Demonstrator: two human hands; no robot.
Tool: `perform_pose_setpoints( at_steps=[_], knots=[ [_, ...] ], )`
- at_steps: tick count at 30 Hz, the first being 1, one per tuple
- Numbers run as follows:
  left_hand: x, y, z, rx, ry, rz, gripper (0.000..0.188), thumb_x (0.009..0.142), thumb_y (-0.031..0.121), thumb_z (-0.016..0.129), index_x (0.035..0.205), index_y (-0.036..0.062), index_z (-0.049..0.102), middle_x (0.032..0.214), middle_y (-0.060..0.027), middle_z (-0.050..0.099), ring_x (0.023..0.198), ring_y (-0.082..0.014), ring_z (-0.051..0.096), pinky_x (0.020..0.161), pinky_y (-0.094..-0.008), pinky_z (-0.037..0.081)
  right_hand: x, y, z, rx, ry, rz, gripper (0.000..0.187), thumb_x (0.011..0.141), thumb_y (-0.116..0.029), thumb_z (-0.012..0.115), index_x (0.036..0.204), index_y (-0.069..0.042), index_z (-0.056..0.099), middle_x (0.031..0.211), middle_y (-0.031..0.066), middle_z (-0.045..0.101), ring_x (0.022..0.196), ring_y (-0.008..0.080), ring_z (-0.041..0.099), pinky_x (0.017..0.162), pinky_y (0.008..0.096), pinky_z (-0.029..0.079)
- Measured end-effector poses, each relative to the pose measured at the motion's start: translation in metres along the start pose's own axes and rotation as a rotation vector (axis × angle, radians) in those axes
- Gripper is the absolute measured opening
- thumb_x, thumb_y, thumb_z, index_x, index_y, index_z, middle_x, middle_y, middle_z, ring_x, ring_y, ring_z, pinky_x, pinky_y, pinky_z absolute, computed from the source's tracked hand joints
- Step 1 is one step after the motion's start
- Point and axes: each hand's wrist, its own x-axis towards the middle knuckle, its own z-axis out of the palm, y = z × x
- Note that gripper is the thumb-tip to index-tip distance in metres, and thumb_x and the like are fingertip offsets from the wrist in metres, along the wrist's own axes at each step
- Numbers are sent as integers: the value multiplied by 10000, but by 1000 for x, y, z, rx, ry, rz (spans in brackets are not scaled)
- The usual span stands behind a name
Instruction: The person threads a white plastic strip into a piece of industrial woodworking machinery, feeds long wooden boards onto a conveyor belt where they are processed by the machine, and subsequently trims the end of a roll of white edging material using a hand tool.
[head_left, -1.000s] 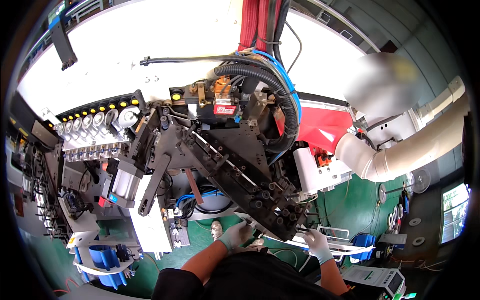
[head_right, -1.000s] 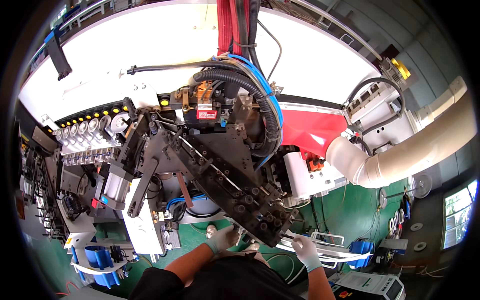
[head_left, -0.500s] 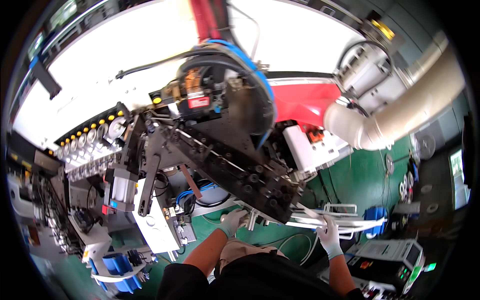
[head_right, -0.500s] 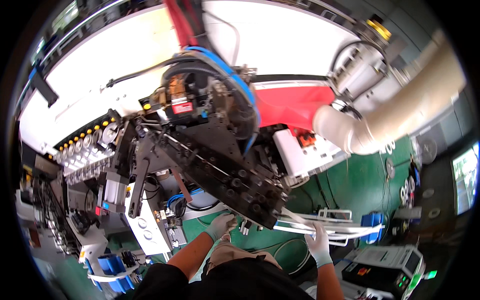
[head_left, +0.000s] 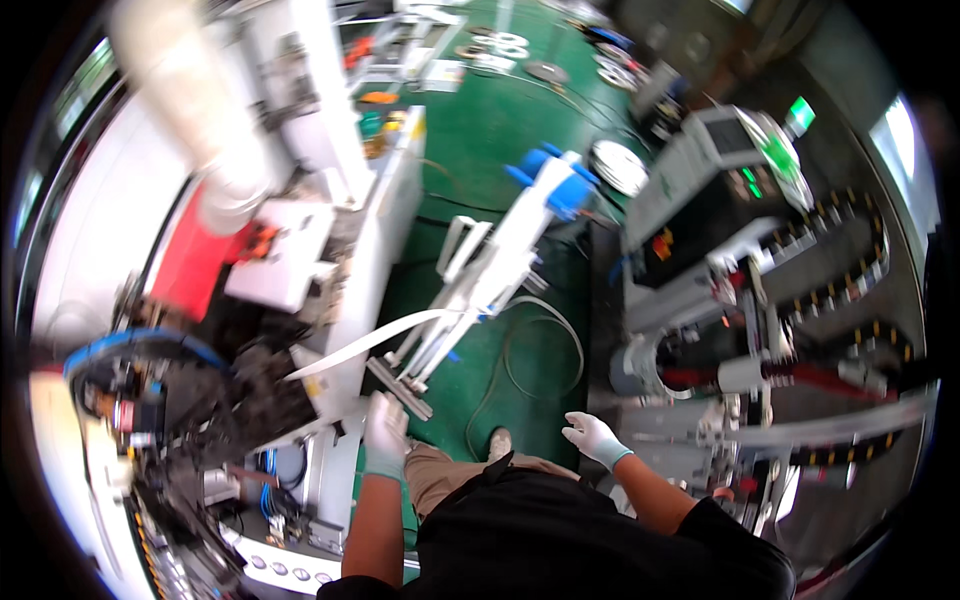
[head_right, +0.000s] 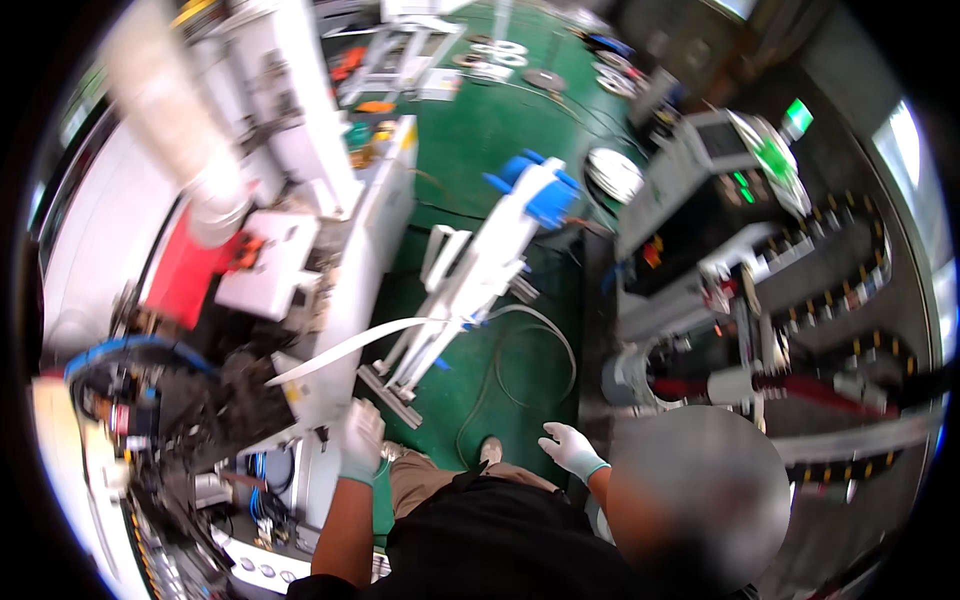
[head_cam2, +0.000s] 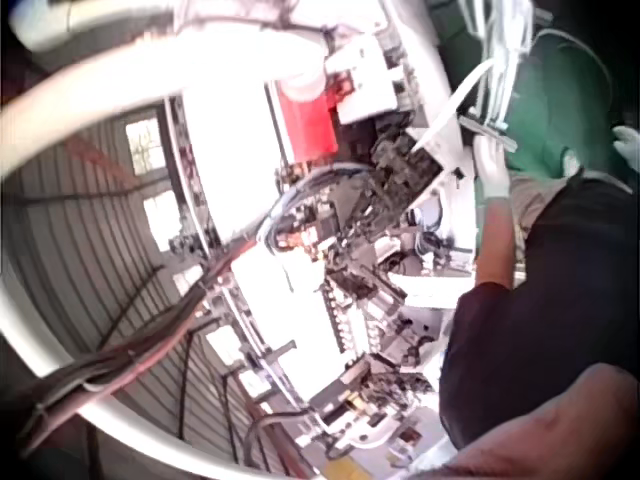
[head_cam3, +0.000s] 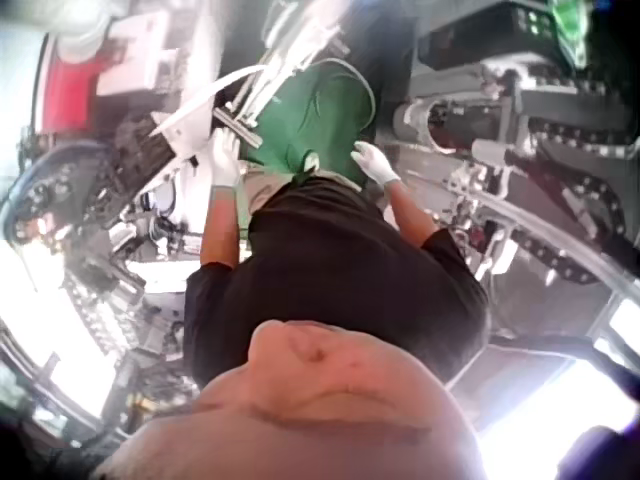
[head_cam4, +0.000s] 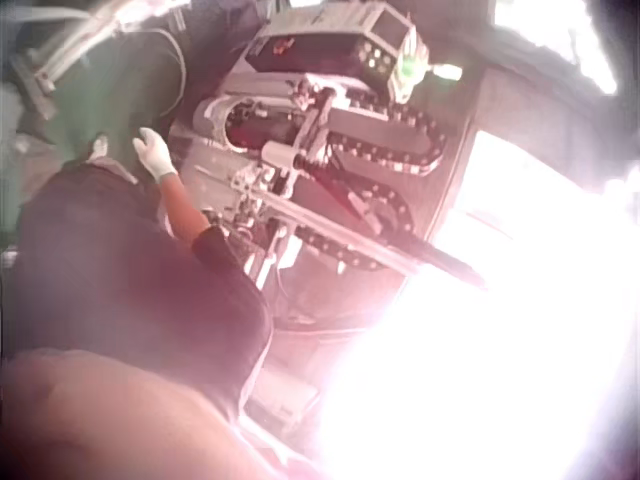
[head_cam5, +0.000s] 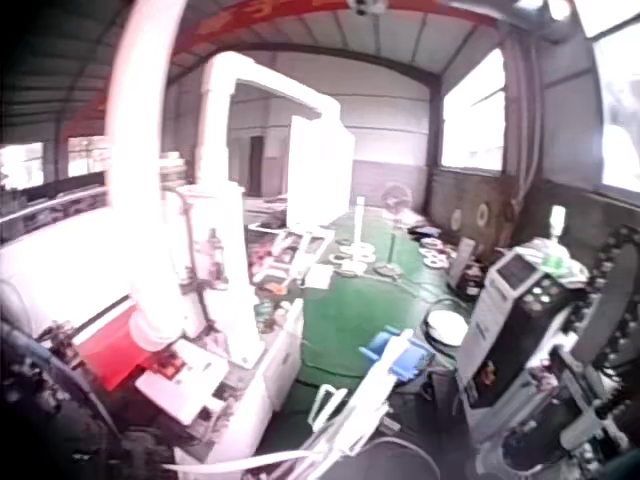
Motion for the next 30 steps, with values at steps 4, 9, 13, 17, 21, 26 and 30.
perform_pose_setpoints(
  at_steps=[4,9,13,17,21,26,30],
  knots=[
    [55,27,118,-214,70,148,711,991,501,629,1545,104,425,1601,-131,439,1469,-260,416,1232,-457,289,-68,94,-13,161,92,208,536,967,-331,681,1356,30,607,1321,212,684,1235,333,660,1065,396,504],
    [102,4,198,-274,-118,179,642,1046,428,557,1575,111,377,1577,-91,492,1418,-271,492,1102,-419,476,-122,126,-25,310,322,304,466,986,-309,657,1303,32,648,1261,202,711,1205,310,670,1047,389,500],
    [86,-66,237,-344,-894,-253,404,1071,297,495,1379,42,551,1386,-71,610,1234,-239,596,1041,-411,507,-108,99,-46,463,375,386,474,980,-301,656,1315,34,637,1253,204,712,1212,304,667,1044,384,501],
    [-42,-113,325,-118,-561,-365,360,1089,269,441,1352,62,574,1358,-50,617,1290,-223,536,1125,-424,411,-36,27,-98,182,446,-47,637,910,-275,729,1434,25,526,1406,262,588,1330,380,563,1122,430,450],
    [-80,-93,339,-96,-682,-421,449,1066,387,503,1400,96,579,1354,-61,628,1257,-243,562,1111,-479,398,56,-80,-184,-98,775,-443,916,718,-257,867,1488,24,459,1494,294,473,1366,450,494,1153,471,412],
    [-93,-22,345,-34,-341,-162,367,1068,507,494,1074,178,657,940,64,683,773,-154,633,712,-437,508,192,-64,-273,-239,817,-503,176,691,-213,769,797,-85,712,801,128,681,814,365,668,742,457,536],
    [-38,32,296,-174,-513,192,424,1074,484,508,1248,123,647,986,65,689,874,-135,678,845,-329,573,272,-46,-432,-393,999,-335,174,829,-269,716,787,-102,741,764,142,680,833,370,679,733,458,533]
  ],
)
